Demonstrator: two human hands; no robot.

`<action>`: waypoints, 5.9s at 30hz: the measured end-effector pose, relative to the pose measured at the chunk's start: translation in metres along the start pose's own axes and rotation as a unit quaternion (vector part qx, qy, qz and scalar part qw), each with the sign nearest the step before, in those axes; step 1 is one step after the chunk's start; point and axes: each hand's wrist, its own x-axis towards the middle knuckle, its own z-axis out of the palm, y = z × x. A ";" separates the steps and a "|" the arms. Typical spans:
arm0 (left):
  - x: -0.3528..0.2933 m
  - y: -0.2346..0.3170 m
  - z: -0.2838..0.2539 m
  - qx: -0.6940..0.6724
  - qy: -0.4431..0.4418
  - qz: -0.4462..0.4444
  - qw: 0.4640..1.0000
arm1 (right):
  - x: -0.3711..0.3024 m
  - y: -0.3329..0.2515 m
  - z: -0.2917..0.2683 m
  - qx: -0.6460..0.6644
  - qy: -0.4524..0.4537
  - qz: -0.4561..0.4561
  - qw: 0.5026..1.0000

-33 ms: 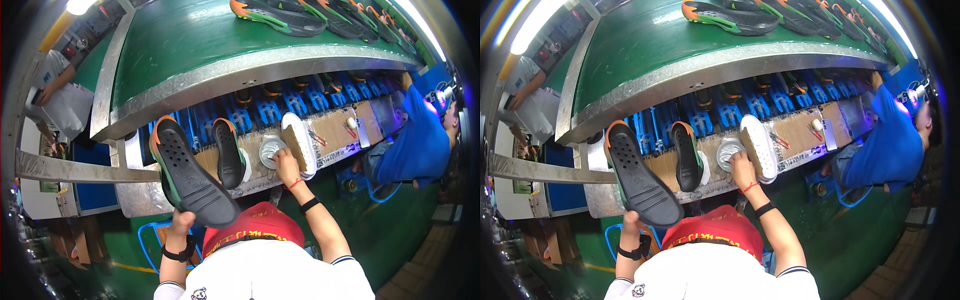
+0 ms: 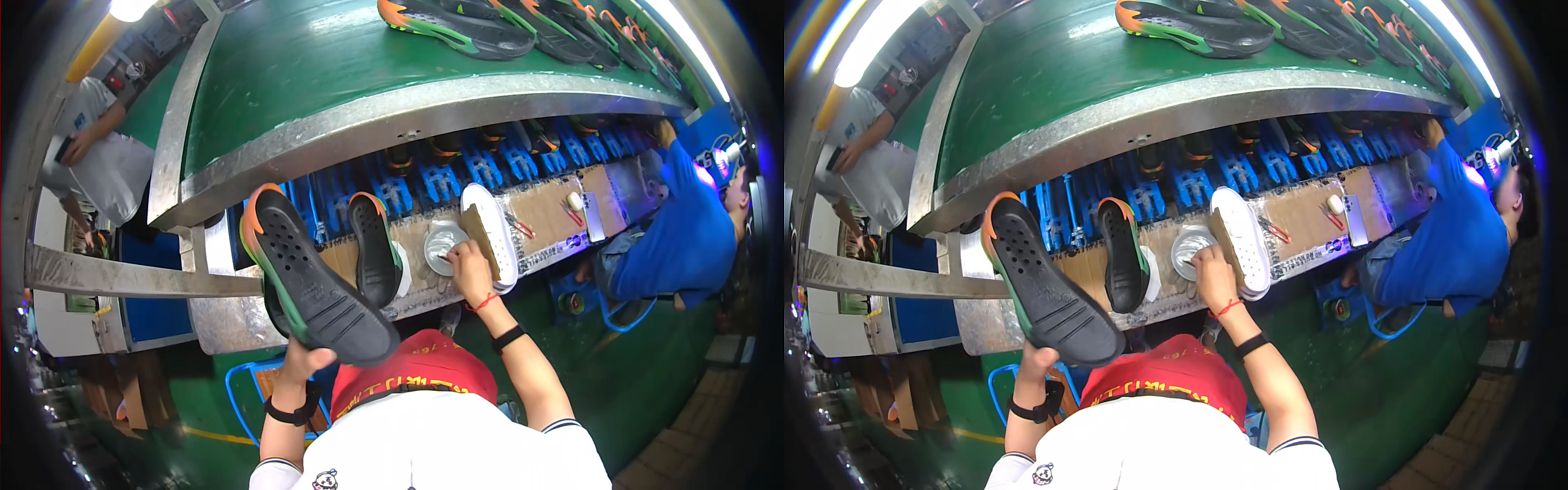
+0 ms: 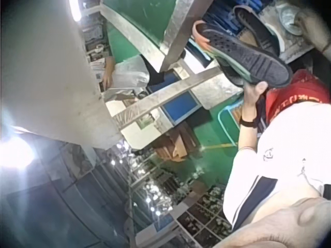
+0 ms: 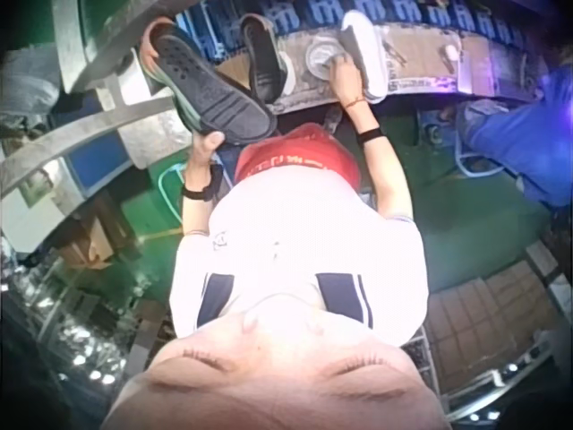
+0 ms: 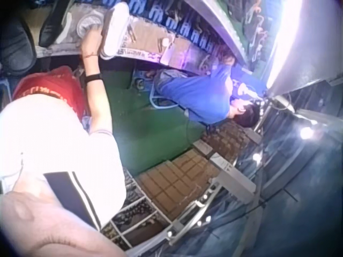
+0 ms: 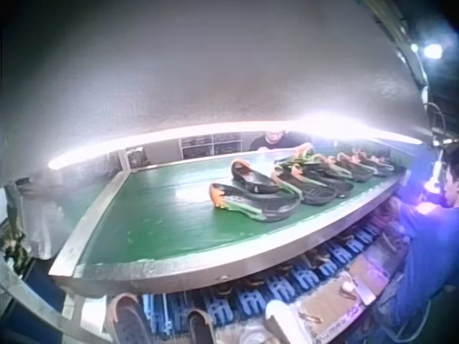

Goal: Applying glue to the bottom surface of shoe soles using a small brush.

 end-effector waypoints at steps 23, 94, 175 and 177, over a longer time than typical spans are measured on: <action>0.030 0.032 0.049 0.384 -0.036 0.186 0.904 | -0.007 -0.123 -0.109 0.109 -0.135 -0.307 0.936; 0.052 0.000 0.063 -0.046 -0.010 0.365 0.930 | -0.017 -0.147 -0.117 0.286 -0.175 -0.257 0.907; 0.090 -0.119 -0.043 -0.182 0.096 -0.264 0.942 | -0.005 0.028 0.035 -0.011 -0.021 -0.021 0.999; 0.092 -0.120 -0.036 -0.394 0.125 -0.257 0.874 | -0.004 0.030 0.038 -0.018 -0.032 -0.014 0.999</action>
